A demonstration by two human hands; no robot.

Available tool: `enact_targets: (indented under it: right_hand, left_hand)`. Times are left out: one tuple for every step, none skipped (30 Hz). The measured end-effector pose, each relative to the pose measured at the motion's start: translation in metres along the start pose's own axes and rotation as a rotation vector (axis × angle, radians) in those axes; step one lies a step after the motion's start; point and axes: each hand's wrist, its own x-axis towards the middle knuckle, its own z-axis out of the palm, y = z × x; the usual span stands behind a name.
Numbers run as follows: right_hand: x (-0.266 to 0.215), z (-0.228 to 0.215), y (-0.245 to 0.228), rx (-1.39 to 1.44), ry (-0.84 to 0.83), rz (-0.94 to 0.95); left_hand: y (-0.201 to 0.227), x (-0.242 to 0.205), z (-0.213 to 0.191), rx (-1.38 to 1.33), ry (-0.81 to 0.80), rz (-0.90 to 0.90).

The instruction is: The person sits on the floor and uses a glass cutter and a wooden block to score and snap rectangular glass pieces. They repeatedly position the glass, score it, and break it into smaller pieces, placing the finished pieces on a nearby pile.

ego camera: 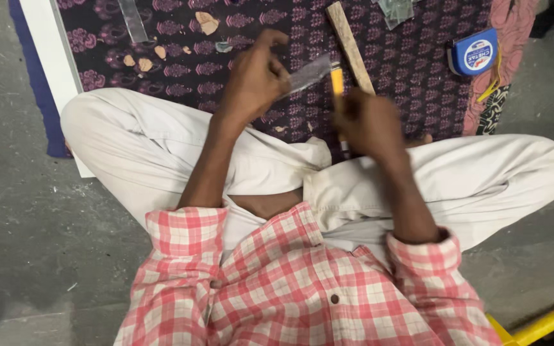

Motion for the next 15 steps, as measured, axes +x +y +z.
enact_targets:
  right_hand:
    - [-0.002,-0.009,0.007,0.076,-0.003,0.066]
    - [-0.002,-0.021,0.015,0.064,0.072,0.007]
    - [-0.002,-0.033,0.022,0.054,0.144,-0.055]
    - [-0.002,-0.045,0.028,0.021,0.189,-0.04]
    - [-0.001,-0.052,0.032,-0.009,0.236,-0.025]
    - [-0.001,-0.056,0.035,-0.105,0.319,-0.078]
    - [0.001,-0.061,0.037,-0.2,0.403,-0.132]
    - [0.005,-0.061,0.038,-0.295,0.488,-0.186]
    - [0.009,-0.057,0.037,-0.173,0.464,-0.135]
    - [0.009,-0.051,0.037,-0.052,0.439,-0.083]
    - [0.011,-0.043,0.037,0.074,0.414,-0.036]
    - [0.013,-0.034,0.037,0.029,0.376,-0.089]
    - [0.018,-0.022,0.035,-0.009,0.349,-0.151]
    - [0.023,-0.012,0.034,-0.048,0.323,-0.213]
    - [0.028,-0.005,0.033,-0.106,0.328,-0.215]
  left_hand:
    - [-0.002,0.0,0.004,0.008,-0.016,0.0]
    - [-0.003,0.002,0.009,0.063,-0.019,0.011]
    - [-0.005,0.003,0.013,0.12,-0.022,0.02]
    - [-0.005,0.004,0.018,0.177,-0.025,0.028]
    - [-0.005,0.005,0.019,0.221,0.06,0.087]
    - [-0.003,0.007,0.019,0.267,0.145,0.146]
    - [-0.001,0.01,0.015,0.313,0.23,0.208]
    - [0.0,0.012,0.007,0.228,0.276,0.179]
    - [0.001,0.014,-0.005,0.144,0.322,0.151]
    - [0.002,0.014,-0.017,0.06,0.368,0.124]
    - [0.002,0.012,-0.03,-0.3,0.195,0.103]
    - [0.002,0.009,-0.045,-0.656,0.014,0.078]
    - [0.003,0.011,-0.06,-0.997,-0.172,0.061]
    - [0.007,0.01,-0.068,-1.144,-0.275,0.109]
    - [0.011,0.004,-0.071,-1.281,-0.38,0.158]
